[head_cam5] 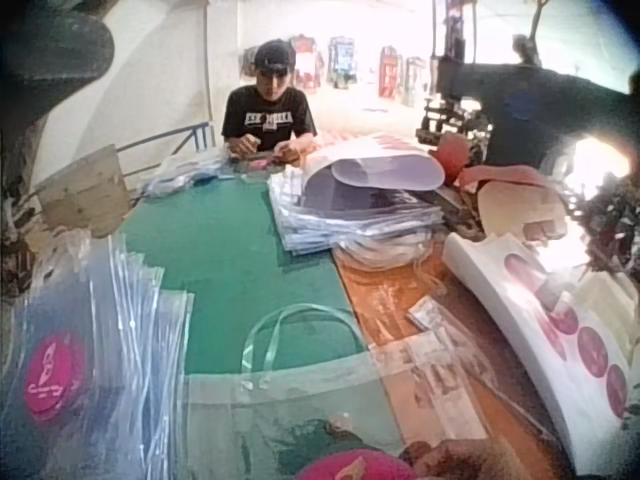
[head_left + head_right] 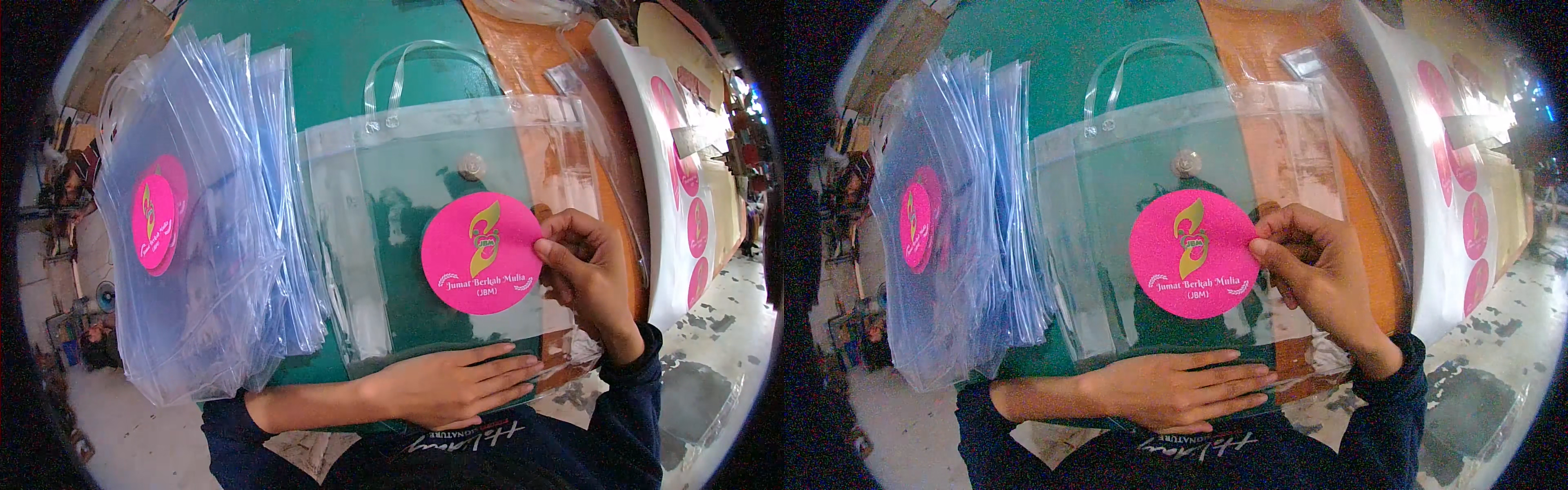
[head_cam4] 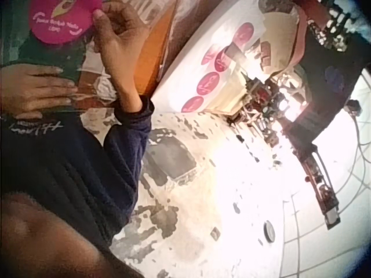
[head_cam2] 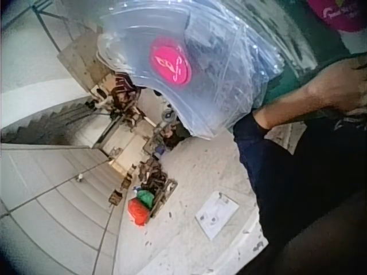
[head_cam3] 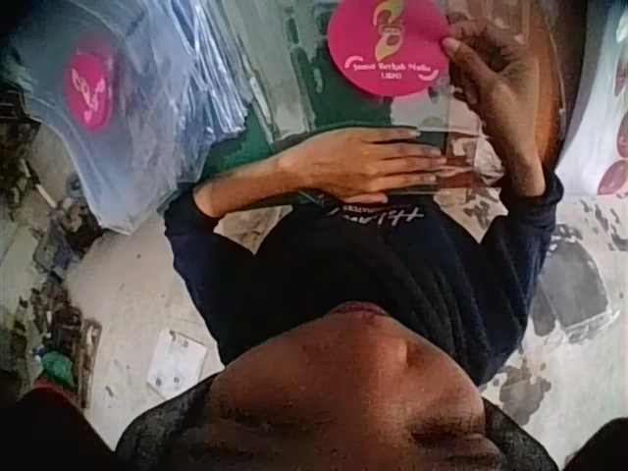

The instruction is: The person applies a circular sticker onto a clear plastic bag by hand, sets the bag aside, peels another sticker from a backing sheet, and presses it onto the next plastic bag.

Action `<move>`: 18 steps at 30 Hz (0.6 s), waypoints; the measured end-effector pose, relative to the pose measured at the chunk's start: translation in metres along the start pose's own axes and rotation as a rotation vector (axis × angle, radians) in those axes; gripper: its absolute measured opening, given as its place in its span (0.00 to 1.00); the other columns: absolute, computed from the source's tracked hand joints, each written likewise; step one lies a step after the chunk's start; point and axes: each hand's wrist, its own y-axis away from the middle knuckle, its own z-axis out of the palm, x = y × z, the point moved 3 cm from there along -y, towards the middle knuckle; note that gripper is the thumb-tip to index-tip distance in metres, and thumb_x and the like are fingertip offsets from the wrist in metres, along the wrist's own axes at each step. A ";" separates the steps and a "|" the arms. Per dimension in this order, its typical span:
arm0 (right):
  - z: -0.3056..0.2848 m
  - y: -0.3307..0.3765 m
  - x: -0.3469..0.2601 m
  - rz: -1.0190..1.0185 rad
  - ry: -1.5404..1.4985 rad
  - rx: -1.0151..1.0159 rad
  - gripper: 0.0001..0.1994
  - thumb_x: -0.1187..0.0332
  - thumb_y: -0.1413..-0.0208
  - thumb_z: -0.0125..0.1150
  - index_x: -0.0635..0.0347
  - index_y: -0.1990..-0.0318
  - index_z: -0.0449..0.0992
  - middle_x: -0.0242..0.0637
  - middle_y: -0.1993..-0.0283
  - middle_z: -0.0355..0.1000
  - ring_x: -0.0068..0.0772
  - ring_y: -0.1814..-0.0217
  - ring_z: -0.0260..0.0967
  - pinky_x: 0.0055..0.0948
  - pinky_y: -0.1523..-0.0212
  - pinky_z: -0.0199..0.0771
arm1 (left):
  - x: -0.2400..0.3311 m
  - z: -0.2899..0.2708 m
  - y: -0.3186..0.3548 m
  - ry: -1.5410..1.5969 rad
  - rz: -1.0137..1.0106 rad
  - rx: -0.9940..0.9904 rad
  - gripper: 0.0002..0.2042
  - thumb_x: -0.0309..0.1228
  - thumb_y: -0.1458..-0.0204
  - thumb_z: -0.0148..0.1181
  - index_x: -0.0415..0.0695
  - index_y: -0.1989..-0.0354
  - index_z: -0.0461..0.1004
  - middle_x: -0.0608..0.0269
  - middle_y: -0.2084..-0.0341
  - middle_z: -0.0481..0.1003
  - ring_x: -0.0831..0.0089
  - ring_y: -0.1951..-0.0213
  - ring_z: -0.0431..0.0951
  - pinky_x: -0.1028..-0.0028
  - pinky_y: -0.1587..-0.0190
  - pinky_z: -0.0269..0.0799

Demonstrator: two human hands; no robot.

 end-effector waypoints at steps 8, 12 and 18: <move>0.000 0.000 0.000 -0.007 -0.004 0.006 0.05 0.71 0.47 0.59 0.62 0.67 0.72 0.26 0.78 0.68 0.10 0.86 0.57 0.13 0.88 0.54 | 0.000 0.000 0.000 -0.006 -0.012 0.011 0.32 0.47 0.47 0.47 0.42 0.37 0.52 0.55 0.36 0.51 0.66 0.34 0.50 0.61 0.34 0.43; 0.001 -0.001 0.000 -0.014 0.011 -0.006 0.04 0.71 0.47 0.59 0.62 0.67 0.72 0.26 0.78 0.68 0.11 0.86 0.57 0.13 0.89 0.54 | 0.000 -0.001 0.000 -0.020 -0.006 -0.002 0.32 0.47 0.47 0.47 0.42 0.37 0.52 0.56 0.36 0.51 0.67 0.34 0.50 0.62 0.34 0.43; 0.001 0.000 -0.001 -0.008 0.010 0.003 0.04 0.71 0.47 0.59 0.62 0.67 0.72 0.26 0.78 0.68 0.10 0.86 0.57 0.13 0.88 0.54 | 0.000 0.000 0.000 -0.016 -0.001 0.000 0.32 0.47 0.47 0.47 0.43 0.37 0.52 0.56 0.35 0.50 0.67 0.34 0.50 0.62 0.34 0.43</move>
